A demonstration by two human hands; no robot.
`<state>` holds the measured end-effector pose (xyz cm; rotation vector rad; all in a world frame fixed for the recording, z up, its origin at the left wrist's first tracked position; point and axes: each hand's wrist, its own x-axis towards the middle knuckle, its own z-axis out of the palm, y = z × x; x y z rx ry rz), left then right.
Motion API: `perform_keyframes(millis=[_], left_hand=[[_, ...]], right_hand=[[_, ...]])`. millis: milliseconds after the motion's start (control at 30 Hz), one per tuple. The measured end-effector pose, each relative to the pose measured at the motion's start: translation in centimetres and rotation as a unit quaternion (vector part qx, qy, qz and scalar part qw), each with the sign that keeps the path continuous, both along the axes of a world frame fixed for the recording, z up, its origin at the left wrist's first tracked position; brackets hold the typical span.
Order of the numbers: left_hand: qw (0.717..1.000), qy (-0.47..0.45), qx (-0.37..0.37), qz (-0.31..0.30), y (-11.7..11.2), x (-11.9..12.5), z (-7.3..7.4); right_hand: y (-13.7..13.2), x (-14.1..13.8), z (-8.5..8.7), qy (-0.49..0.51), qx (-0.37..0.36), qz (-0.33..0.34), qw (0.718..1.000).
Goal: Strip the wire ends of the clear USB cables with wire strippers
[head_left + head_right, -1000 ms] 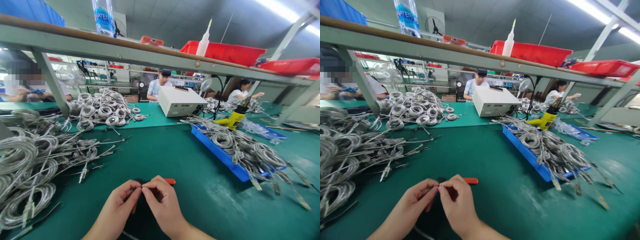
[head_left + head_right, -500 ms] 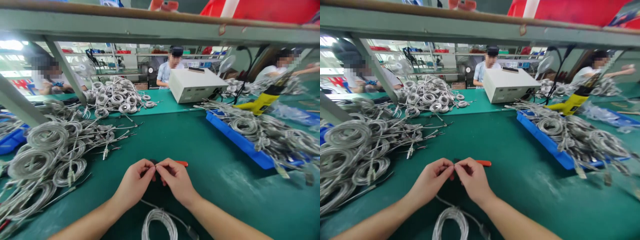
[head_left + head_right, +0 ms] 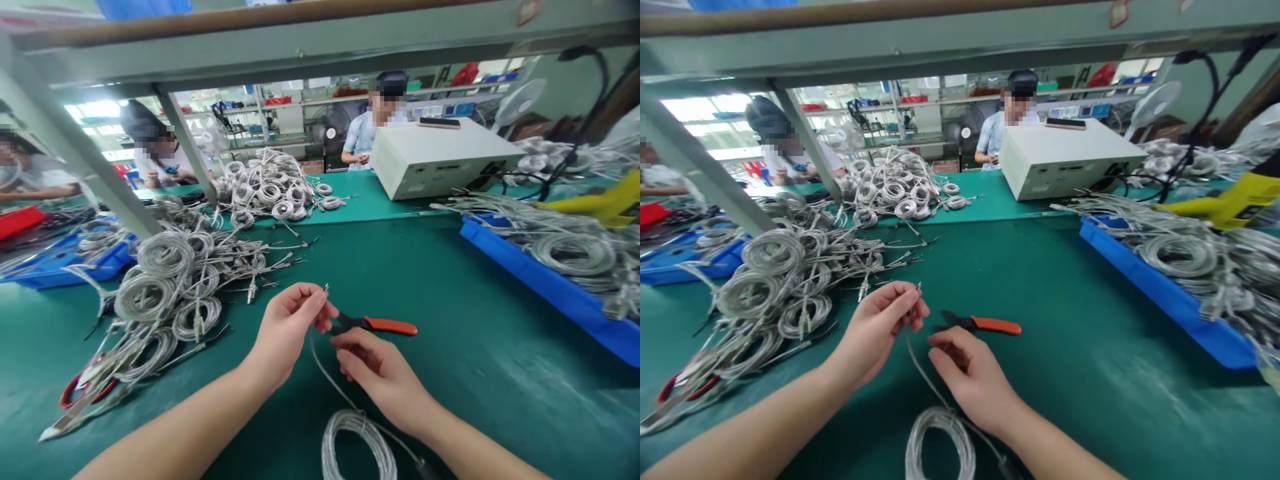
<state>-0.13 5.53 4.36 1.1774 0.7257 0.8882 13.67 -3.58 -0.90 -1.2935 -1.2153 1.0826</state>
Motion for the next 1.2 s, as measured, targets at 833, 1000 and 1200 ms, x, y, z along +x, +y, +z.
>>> perform_keyframes(millis=[833, 1000, 1200], left_hand=[[0.999, -0.033, 0.027, 0.003, 0.4, -4.0, 5.4], [0.999, -0.046, 0.015, -0.008, 0.4, -4.0, 5.5], [0.998, -0.061, 0.007, -0.03, 0.2, -4.3, 5.7]], right_hand=[[-1.3, -1.8, 0.4, -0.183, 0.018, 0.058, 0.981], [-1.2, -1.7, 0.4, -0.191, 0.026, 0.06, 0.979], [-1.2, -1.7, 0.7, -0.197, 0.042, 0.069, 0.977]])
